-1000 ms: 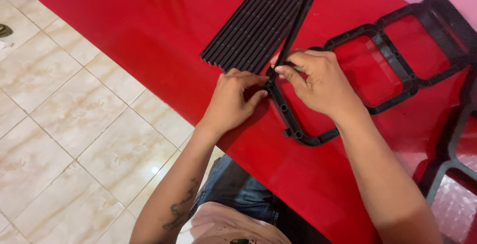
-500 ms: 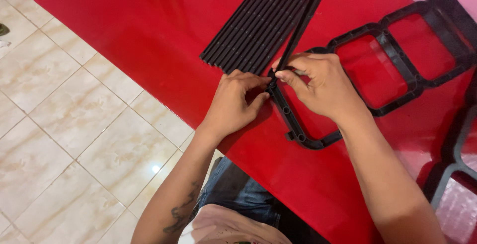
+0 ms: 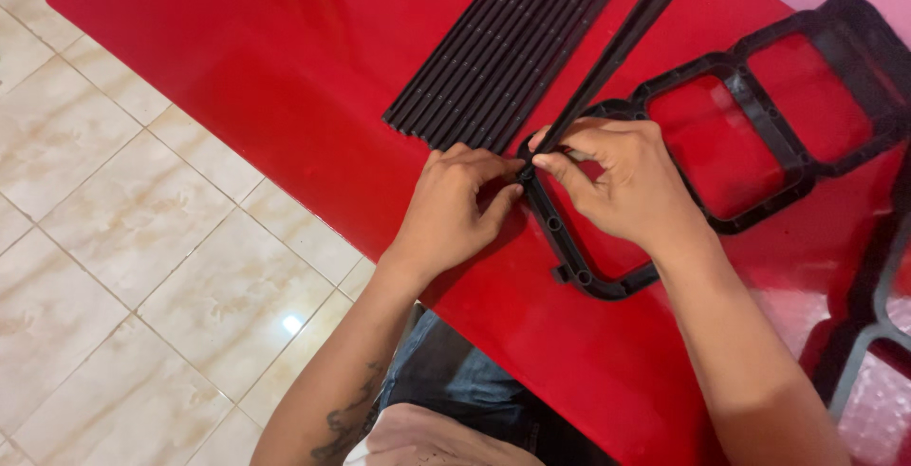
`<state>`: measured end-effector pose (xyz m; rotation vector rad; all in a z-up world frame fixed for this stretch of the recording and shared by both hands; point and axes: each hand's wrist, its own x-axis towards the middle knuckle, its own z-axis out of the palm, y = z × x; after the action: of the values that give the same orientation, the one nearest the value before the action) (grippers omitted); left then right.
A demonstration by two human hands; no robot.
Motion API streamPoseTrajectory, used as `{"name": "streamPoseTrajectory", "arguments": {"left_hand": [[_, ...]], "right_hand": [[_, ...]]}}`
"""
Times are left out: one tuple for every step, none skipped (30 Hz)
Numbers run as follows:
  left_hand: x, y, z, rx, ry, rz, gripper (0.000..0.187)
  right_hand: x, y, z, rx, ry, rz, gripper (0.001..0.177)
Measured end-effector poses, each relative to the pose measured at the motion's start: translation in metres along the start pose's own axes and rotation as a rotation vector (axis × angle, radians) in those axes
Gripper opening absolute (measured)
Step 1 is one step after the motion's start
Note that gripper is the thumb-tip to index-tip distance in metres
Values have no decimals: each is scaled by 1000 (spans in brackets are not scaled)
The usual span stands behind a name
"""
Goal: The person wipes the edges and surfaces of black plastic furniture frames with a cloth on a red table. They then insert a long black rod into a frame and continue wiping the rod with the cloth.
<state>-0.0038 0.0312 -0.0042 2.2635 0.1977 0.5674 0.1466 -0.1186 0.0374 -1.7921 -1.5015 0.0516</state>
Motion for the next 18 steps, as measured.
{"name": "streamPoseTrajectory", "arguments": {"left_hand": [[0, -1, 1, -2, 16, 4, 20], [0, -2, 3, -4, 32, 8, 19], [1, -3, 4, -5, 48, 14, 19], [0, -2, 6, 12, 41, -1, 18], [2, -2, 6, 34, 38, -13, 18], [3, -1, 7, 55, 35, -25, 18], [5, 0, 7, 67, 60, -8, 17], [8, 1, 8, 80, 84, 10, 18], [9, 1, 8, 91, 106, 25, 19], [11, 1, 9, 95, 107, 26, 20], [13, 0, 11, 96, 104, 27, 20], [13, -1, 12, 98, 101, 28, 21], [13, -2, 13, 111, 90, 31, 20], [13, -2, 15, 125, 80, 34, 19], [15, -3, 14, 139, 75, 46, 18], [16, -2, 14, 156, 77, 28, 18], [15, 0, 14, 173, 74, 7, 18], [14, 3, 15, 190, 71, -14, 18]], "right_hand": [[-1, 1, 1, -5, -2, 5, 13], [-2, 1, 2, -10, -5, 9, 14], [-3, 2, 2, -16, -6, 13, 14], [-4, 2, 3, -13, -5, 17, 14], [-3, 2, 2, -11, -2, 16, 14], [-2, 1, 2, -10, 1, 15, 14], [-1, 0, 2, -7, -2, 19, 14], [0, 0, 2, -3, -4, 24, 14], [0, -1, 2, 2, -8, 32, 15], [0, -1, 3, -3, -2, 21, 15], [-1, -1, 4, -8, 3, 14, 15], [-2, -1, 5, -14, 8, 7, 15], [-5, 0, 4, -9, 9, 9, 15], [-6, 0, 4, -4, 10, 11, 15], [-4, 0, 3, -6, 15, 7, 14], [-1, 0, 2, -12, 1, 18, 15], [0, -2, 1, -15, -13, 34, 15], [1, -4, 1, -17, -27, 50, 16]]}}
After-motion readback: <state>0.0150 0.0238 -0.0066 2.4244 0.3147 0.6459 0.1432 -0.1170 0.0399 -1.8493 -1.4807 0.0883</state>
